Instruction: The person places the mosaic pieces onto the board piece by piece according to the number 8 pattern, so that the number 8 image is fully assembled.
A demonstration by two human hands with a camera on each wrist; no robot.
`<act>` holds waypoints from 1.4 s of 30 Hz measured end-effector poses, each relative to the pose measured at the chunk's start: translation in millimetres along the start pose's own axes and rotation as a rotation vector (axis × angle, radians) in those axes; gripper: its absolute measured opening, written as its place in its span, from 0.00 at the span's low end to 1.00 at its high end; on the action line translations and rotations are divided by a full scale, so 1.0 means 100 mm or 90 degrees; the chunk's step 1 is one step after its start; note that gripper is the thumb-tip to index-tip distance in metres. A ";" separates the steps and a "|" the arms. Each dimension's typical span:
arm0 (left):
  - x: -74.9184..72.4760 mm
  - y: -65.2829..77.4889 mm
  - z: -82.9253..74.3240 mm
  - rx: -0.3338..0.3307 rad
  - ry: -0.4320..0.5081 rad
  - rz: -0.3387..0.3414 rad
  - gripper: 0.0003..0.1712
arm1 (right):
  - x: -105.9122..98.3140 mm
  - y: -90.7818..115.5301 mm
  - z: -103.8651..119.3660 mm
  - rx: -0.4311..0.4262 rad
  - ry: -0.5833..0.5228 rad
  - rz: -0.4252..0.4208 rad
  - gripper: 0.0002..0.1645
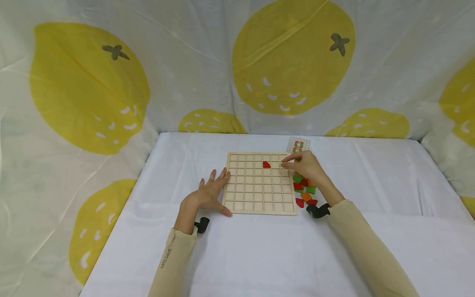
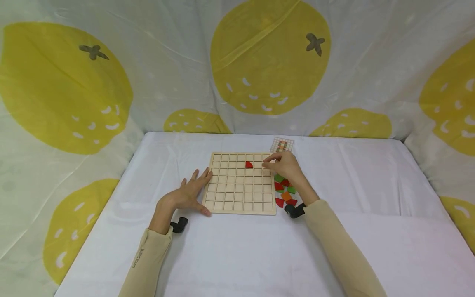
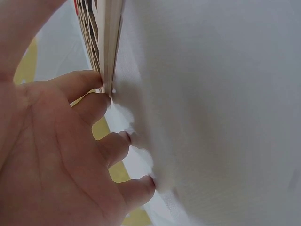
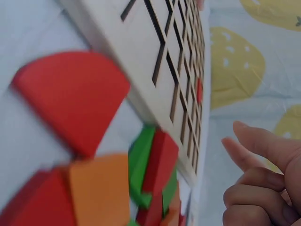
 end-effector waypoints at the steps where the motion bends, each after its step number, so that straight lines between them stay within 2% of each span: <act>1: 0.00 0.00 0.00 0.000 0.000 0.000 0.80 | -0.05 0.03 -0.03 0.004 0.004 -0.005 0.19; 8: 0.00 0.01 0.00 -0.001 0.002 -0.003 0.80 | -0.32 0.19 -0.26 0.036 0.017 -0.035 0.19; 14: 0.00 0.00 0.00 -0.003 0.004 -0.004 0.80 | -0.46 0.28 -0.46 0.055 0.035 -0.055 0.21; 19: 0.00 0.00 0.00 -0.004 0.007 -0.005 0.79 | -0.48 0.31 -0.57 0.075 0.043 -0.062 0.23; 27: 0.00 0.00 0.01 -0.002 0.010 -0.007 0.80 | -0.47 0.36 -0.75 0.112 0.033 -0.013 0.27; 30: 0.00 0.01 0.01 -0.003 0.012 -0.007 0.80 | -0.49 0.38 -0.79 0.109 0.038 -0.012 0.29; 42: 0.00 0.01 -0.01 0.000 0.025 -0.010 0.80 | -0.50 0.38 -0.90 0.093 0.032 -0.022 0.27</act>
Point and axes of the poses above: each hand's wrist, its own y-axis away from the middle knuckle, its own x-axis out of the palm, z = x × y, the point moved 5 cm from there along -y, towards the middle knuckle, and after that the axes turned 15 degrees about x, right-handed, at the moved point
